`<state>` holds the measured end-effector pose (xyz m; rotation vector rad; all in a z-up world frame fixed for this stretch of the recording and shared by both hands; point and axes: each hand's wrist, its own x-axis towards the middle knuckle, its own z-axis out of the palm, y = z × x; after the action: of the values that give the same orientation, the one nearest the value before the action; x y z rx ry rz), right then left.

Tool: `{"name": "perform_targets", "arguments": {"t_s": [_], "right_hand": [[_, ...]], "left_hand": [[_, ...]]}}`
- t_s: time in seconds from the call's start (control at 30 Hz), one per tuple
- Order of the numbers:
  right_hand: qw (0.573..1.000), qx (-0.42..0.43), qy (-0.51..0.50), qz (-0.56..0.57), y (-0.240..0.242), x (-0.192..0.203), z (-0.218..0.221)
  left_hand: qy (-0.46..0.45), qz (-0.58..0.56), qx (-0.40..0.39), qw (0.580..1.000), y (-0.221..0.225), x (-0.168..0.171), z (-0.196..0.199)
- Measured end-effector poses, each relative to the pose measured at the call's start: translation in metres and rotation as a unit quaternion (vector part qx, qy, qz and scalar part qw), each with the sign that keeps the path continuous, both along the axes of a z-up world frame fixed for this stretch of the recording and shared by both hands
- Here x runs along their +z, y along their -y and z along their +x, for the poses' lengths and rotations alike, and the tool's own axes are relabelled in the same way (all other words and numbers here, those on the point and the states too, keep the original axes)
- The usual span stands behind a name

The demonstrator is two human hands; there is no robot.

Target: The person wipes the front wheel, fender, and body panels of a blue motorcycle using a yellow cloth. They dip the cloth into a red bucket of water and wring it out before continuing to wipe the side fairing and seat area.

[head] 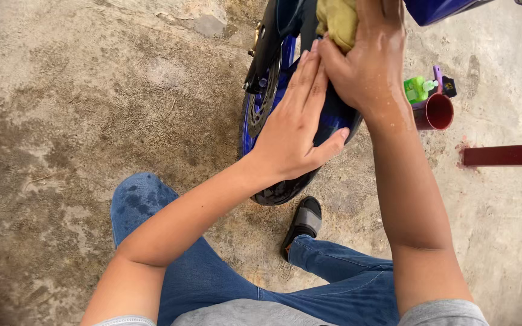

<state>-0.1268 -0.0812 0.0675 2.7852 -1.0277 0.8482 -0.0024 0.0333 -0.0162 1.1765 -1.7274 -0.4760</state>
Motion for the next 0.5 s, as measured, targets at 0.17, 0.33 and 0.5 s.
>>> {"name": "perform_targets", "arguments": {"t_s": [0.17,0.33,0.5], "right_hand": [[0.999,-0.024,0.025,0.01,-0.062,-0.013,0.012],[0.994,-0.091,0.05,0.019,-0.075,-0.011,0.011],[0.989,-0.137,0.054,0.012,-0.043,-0.005,0.038]], "left_hand": [[0.039,0.0,-0.032,0.999,-0.012,0.006,0.031],[0.045,-0.011,-0.095,0.994,-0.028,0.008,0.042],[0.064,-0.012,-0.088,0.994,-0.019,0.008,0.054]]}}
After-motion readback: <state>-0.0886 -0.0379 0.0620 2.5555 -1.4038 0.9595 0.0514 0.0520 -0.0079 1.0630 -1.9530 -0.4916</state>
